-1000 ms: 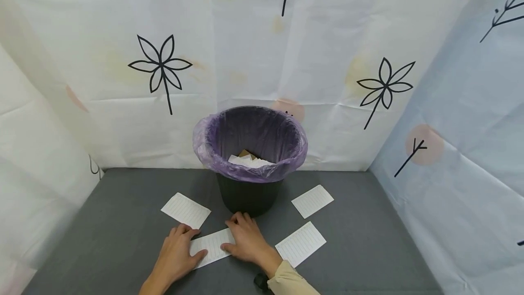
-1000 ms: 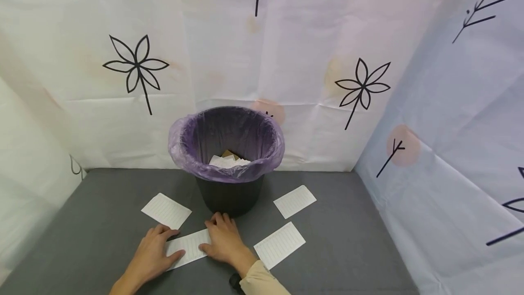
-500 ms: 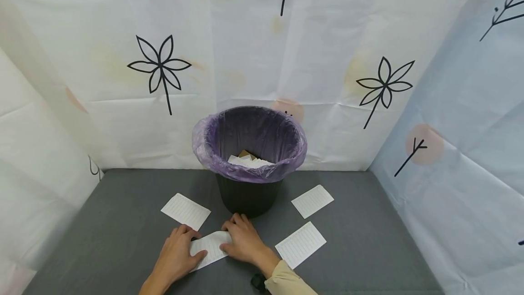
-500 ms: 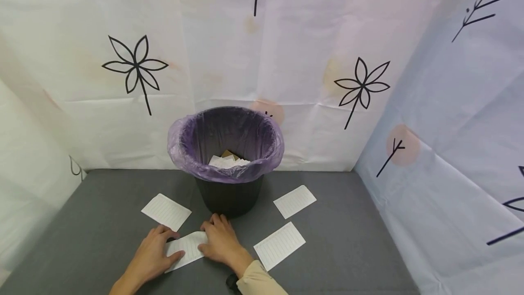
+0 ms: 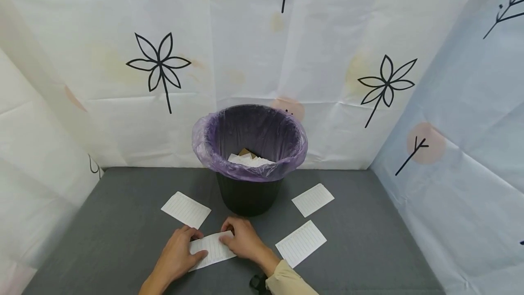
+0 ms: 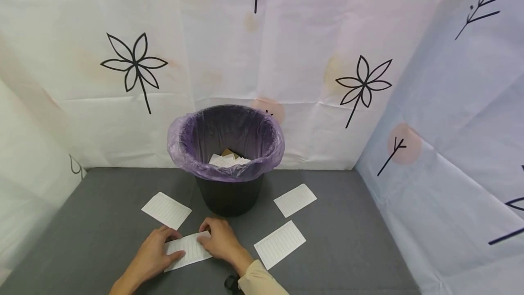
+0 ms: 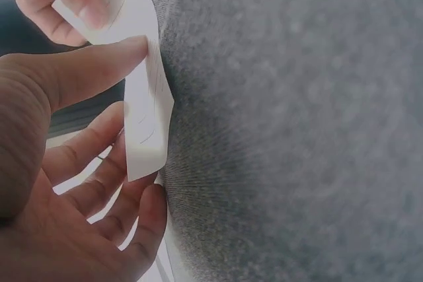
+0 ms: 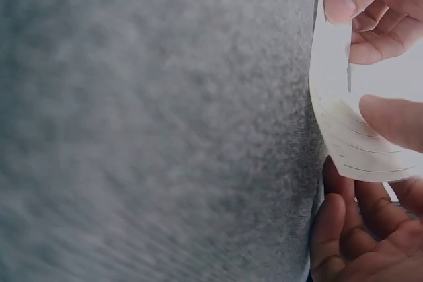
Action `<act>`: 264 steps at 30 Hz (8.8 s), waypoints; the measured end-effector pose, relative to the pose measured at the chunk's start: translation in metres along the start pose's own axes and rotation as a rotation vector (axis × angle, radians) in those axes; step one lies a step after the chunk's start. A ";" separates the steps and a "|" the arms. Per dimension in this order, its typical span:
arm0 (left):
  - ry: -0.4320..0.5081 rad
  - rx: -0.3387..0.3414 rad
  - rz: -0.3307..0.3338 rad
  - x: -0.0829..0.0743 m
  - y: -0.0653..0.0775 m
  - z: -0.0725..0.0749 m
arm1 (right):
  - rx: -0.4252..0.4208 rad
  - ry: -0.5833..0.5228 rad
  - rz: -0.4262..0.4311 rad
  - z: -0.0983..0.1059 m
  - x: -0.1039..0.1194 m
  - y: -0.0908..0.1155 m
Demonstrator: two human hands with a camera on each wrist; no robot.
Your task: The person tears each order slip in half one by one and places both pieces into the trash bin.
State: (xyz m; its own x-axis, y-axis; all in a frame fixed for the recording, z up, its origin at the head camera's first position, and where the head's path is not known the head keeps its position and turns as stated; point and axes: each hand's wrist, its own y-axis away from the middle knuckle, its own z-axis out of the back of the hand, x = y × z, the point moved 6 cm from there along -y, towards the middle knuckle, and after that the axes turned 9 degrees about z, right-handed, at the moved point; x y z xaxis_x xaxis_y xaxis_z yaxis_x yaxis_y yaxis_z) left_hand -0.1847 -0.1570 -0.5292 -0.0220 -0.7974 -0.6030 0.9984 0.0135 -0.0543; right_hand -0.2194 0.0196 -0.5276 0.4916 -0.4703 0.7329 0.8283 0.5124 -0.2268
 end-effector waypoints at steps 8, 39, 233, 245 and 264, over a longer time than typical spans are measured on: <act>0.174 0.008 0.064 0.007 0.000 -0.001 | -0.084 -0.164 -0.027 0.004 -0.006 0.007; 0.703 0.304 -0.103 -0.055 -0.002 -0.015 | -0.172 -0.447 -0.001 0.078 -0.009 0.061; 1.139 -0.145 -0.212 -0.189 -0.103 0.221 | -0.786 -0.386 0.378 0.355 0.103 -0.016; 1.007 -0.094 -0.187 -0.219 -0.129 0.211 | -0.647 -0.335 0.397 0.345 0.125 -0.067; 0.839 -0.028 -0.090 -0.242 -0.154 0.189 | -0.425 -0.281 0.245 0.316 0.127 -0.115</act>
State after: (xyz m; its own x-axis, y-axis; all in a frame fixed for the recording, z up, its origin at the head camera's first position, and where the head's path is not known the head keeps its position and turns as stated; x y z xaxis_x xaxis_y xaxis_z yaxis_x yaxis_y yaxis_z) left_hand -0.3239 -0.0802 -0.2244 -0.1436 -0.0841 -0.9861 0.9896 -0.0054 -0.1437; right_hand -0.3369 0.1284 -0.2059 0.6404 -0.1348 0.7562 0.7633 0.2210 -0.6070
